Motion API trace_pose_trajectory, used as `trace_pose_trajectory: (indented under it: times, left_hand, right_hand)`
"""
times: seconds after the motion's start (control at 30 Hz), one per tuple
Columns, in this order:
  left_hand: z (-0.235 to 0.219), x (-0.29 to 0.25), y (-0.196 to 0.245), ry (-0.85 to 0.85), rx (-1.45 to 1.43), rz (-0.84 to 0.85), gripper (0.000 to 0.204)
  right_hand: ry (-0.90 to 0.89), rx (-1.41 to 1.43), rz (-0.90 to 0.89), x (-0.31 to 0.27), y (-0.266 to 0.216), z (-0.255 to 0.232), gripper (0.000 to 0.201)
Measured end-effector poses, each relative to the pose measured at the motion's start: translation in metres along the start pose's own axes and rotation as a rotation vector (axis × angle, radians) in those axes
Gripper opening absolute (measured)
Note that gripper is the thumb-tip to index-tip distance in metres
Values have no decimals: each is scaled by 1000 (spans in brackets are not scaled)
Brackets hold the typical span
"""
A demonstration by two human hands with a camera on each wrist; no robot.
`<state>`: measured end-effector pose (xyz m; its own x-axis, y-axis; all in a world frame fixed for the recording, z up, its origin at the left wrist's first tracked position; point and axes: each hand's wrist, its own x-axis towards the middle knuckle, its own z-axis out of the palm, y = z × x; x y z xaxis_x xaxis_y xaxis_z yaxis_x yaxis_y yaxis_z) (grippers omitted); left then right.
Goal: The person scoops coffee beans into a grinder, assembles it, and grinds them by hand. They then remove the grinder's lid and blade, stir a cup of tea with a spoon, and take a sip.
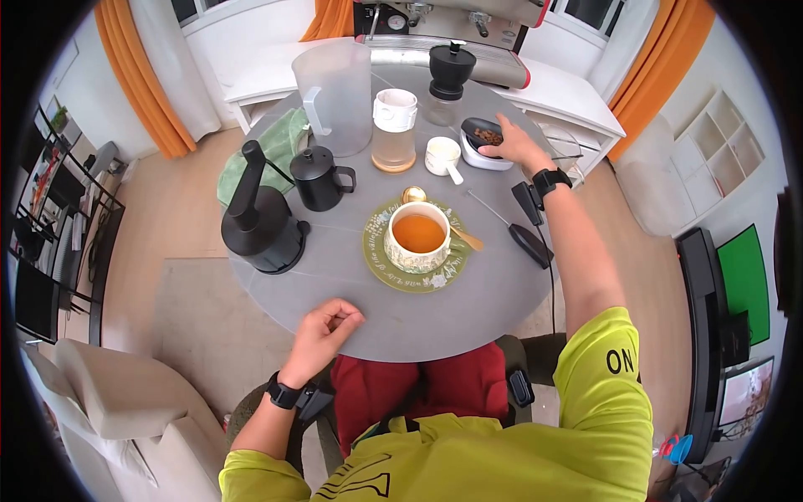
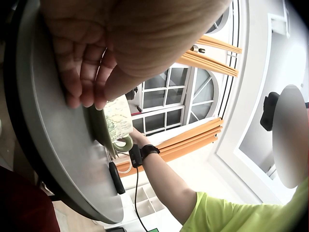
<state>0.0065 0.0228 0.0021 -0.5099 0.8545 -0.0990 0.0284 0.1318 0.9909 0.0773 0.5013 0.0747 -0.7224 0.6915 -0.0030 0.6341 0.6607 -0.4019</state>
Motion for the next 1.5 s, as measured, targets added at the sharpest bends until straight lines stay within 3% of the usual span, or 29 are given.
trace_pose_trajectory:
  times: [0.2, 0.37, 0.47, 0.7, 0.9, 1.03, 1.3, 1.5]
  left_hand:
    - [-3, -1, 5, -32, 49, -47, 8]
    - [-4, 0, 2, -51, 83, -64, 9]
    - [0, 1, -4, -20, -10, 12, 9]
    - [-1, 2, -4, -17, -7, 28, 9]
    - [0, 1, 0, 3, 25, 30, 10]
    - [0, 0, 0, 17, 70, 40, 11]
    - [0, 1, -4, 10, 66, 69, 12]
    - [-2, 0, 3, -7, 55, 50, 13]
  right_hand:
    - [150, -79, -85, 16, 18, 12, 107]
    - [139, -4, -94, 11, 14, 6, 105]
    - [262, 156, -260, 8, 10, 2, 109]
    - [194, 269, -265, -14, -12, -19, 108]
    - [228, 194, -287, -13, -9, -23, 103]
    - [187, 258, -246, -19, -45, -47, 103]
    - [248, 266, -454, 12, -135, -79, 95]
    - [350, -45, -535, 28, -204, -78, 93]
